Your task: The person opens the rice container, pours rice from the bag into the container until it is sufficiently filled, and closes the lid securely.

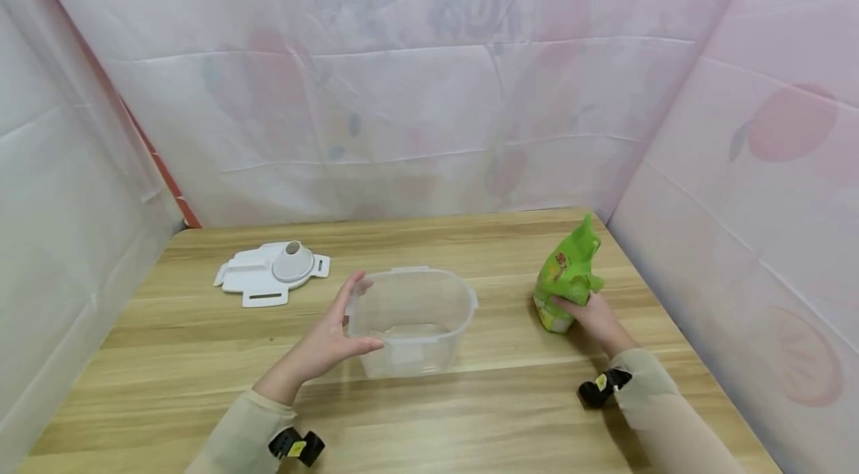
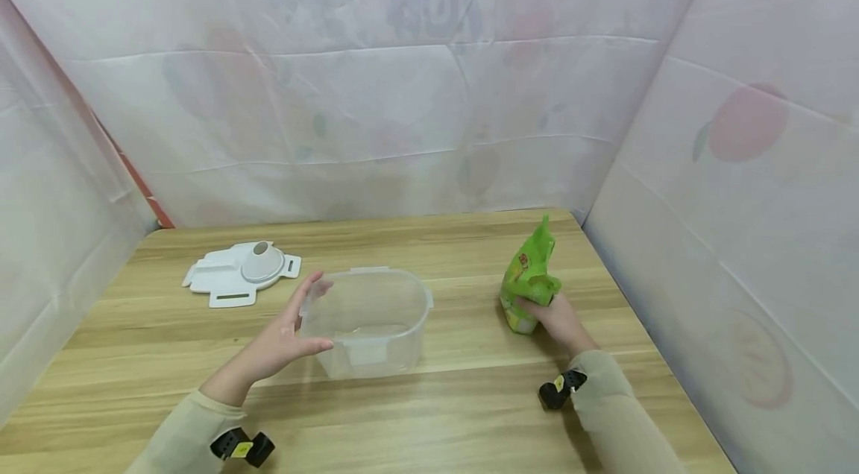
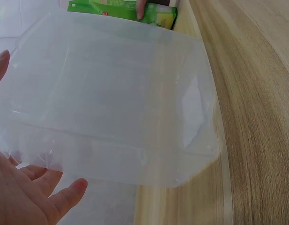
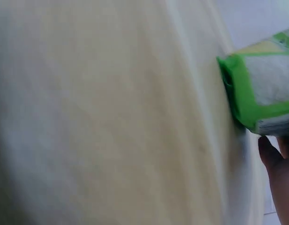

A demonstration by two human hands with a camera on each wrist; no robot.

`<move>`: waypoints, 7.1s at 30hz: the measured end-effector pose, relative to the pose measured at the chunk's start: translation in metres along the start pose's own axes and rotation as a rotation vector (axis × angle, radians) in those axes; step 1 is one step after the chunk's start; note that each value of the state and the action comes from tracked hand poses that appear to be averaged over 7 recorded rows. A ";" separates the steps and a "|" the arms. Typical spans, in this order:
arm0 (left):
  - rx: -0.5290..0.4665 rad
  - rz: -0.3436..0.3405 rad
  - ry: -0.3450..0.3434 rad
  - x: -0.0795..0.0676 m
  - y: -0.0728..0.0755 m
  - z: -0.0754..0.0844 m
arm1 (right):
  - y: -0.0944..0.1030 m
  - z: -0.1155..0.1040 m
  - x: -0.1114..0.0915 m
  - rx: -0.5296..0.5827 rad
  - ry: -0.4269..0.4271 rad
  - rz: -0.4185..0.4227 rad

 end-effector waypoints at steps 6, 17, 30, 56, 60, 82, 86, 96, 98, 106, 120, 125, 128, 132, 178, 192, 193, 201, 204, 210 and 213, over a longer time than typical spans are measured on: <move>-0.004 -0.005 0.007 0.001 -0.003 -0.002 | 0.004 -0.001 0.001 0.051 -0.013 0.107; -0.032 -0.011 0.005 0.003 -0.008 -0.002 | 0.012 -0.006 -0.001 0.023 -0.079 0.304; -0.048 -0.011 -0.014 0.008 -0.013 0.000 | 0.018 -0.009 -0.005 0.071 -0.273 0.381; 0.254 0.050 -0.109 0.009 0.007 0.027 | -0.011 -0.180 -0.044 -0.161 0.244 0.191; 0.253 0.099 -0.207 0.017 0.005 0.073 | -0.017 -0.203 -0.047 -0.224 0.334 0.200; -0.423 -0.192 0.158 0.071 -0.058 0.111 | -0.058 -0.257 -0.062 -0.505 0.759 0.429; -0.593 -0.195 0.200 0.072 -0.060 0.116 | -0.057 -0.258 -0.063 -0.477 0.780 0.425; -0.772 -0.260 0.203 0.077 -0.076 0.141 | -0.051 -0.226 -0.051 -0.200 0.695 0.236; -0.789 -0.253 0.204 0.078 -0.076 0.143 | -0.055 -0.207 -0.045 -0.045 0.595 0.069; -0.818 -0.257 0.183 0.077 -0.071 0.149 | -0.092 -0.164 -0.042 0.780 0.207 -0.590; -0.533 -0.150 0.122 0.067 -0.031 0.129 | -0.083 -0.184 -0.035 0.965 0.118 -0.368; -0.384 -0.114 0.104 0.065 -0.021 0.111 | -0.076 -0.175 -0.032 0.845 0.046 -0.191; -0.369 -0.089 0.100 0.062 -0.019 0.102 | -0.074 -0.174 -0.035 0.794 0.048 -0.175; -0.381 -0.054 0.099 0.057 -0.017 0.093 | -0.069 -0.176 -0.038 0.694 0.073 -0.158; -0.468 -0.028 0.152 0.043 -0.025 0.056 | -0.061 -0.169 -0.043 0.319 0.108 -0.058; -0.475 -0.039 0.102 0.041 -0.030 0.064 | -0.059 -0.164 -0.045 0.366 0.105 -0.070; -0.471 -0.038 0.104 0.040 -0.030 0.064 | -0.060 -0.163 -0.045 0.370 0.097 -0.072; -0.436 -0.054 0.085 0.039 -0.031 0.067 | -0.062 -0.160 -0.048 0.443 0.100 -0.101; -0.430 -0.056 0.077 0.039 -0.032 0.067 | -0.061 -0.159 -0.047 0.471 0.109 -0.097; -0.428 -0.047 0.084 0.039 -0.030 0.066 | -0.063 -0.158 -0.048 0.483 0.088 -0.096; -0.429 -0.049 0.078 0.039 -0.031 0.066 | -0.063 -0.160 -0.048 0.488 0.090 -0.087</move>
Point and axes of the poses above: each hand's wrist, its own x-axis towards the middle knuckle, its own y-axis out of the back of the hand, z = x × y, the point moved 9 cm from there along x, towards the middle knuckle, and after that the axes turned 13 degrees about z, right-handed, at the moved point
